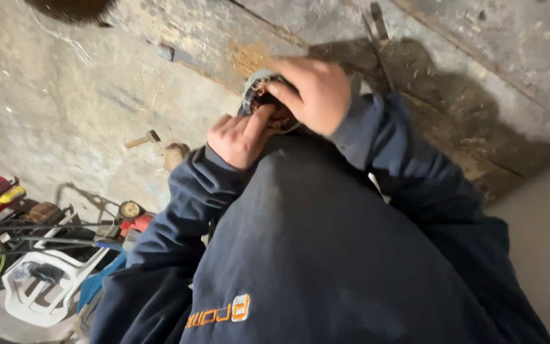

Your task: Using a flathead screwdriver and pliers to disassemble components from an electric motor stator on a wooden workbench.

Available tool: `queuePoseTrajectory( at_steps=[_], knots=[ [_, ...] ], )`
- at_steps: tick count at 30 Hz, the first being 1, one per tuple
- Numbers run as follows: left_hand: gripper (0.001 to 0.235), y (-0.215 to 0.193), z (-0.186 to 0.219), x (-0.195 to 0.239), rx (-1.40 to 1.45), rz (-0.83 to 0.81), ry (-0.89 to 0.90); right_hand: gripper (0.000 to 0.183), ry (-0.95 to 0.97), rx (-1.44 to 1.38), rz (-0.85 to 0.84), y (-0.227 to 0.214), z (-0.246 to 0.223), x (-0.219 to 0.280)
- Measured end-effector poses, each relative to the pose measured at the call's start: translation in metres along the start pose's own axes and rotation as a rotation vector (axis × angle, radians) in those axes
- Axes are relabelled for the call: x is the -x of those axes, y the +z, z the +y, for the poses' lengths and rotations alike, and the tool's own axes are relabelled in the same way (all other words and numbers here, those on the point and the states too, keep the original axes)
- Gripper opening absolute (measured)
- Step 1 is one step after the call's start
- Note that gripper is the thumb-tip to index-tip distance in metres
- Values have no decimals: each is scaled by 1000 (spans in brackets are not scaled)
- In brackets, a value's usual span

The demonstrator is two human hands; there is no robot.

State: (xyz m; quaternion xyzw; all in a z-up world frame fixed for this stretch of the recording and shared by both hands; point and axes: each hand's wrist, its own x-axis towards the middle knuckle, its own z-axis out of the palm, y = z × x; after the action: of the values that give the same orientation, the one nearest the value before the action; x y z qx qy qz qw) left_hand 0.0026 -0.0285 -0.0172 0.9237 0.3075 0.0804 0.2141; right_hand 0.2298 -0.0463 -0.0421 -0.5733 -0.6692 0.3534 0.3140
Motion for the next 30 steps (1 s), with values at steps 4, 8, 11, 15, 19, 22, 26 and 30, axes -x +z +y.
queuePoseTrajectory(
  at_steps=[4, 8, 11, 15, 19, 22, 26, 30],
  knots=[
    [46, -1, 1, 2, 91, 52, -36, 23, -66, -29, 134, -4, -6, 29],
    [52, -13, -4, 9, 333, 68, -202, 24, -39, 11, 119, -5, -7, 50],
    [54, -31, -12, -1, 396, -15, -298, 41, -94, 51, 64, -1, -12, 49],
    [52, -31, -21, -6, 405, -35, -247, 54, -31, 98, 3, 18, -20, 45],
    [46, -28, -33, -6, 450, 2, -166, 51, 65, 104, 9, 32, -32, 41],
    [45, -28, -44, -5, 534, -11, -128, 42, 170, 35, 22, 35, -39, 43],
    [43, -36, -58, -11, 629, -63, -45, 39, 292, -50, 109, 37, -42, 50],
    [40, -36, -73, -18, 668, -75, 40, 34, 347, -80, 119, 35, -47, 50]
  ],
)
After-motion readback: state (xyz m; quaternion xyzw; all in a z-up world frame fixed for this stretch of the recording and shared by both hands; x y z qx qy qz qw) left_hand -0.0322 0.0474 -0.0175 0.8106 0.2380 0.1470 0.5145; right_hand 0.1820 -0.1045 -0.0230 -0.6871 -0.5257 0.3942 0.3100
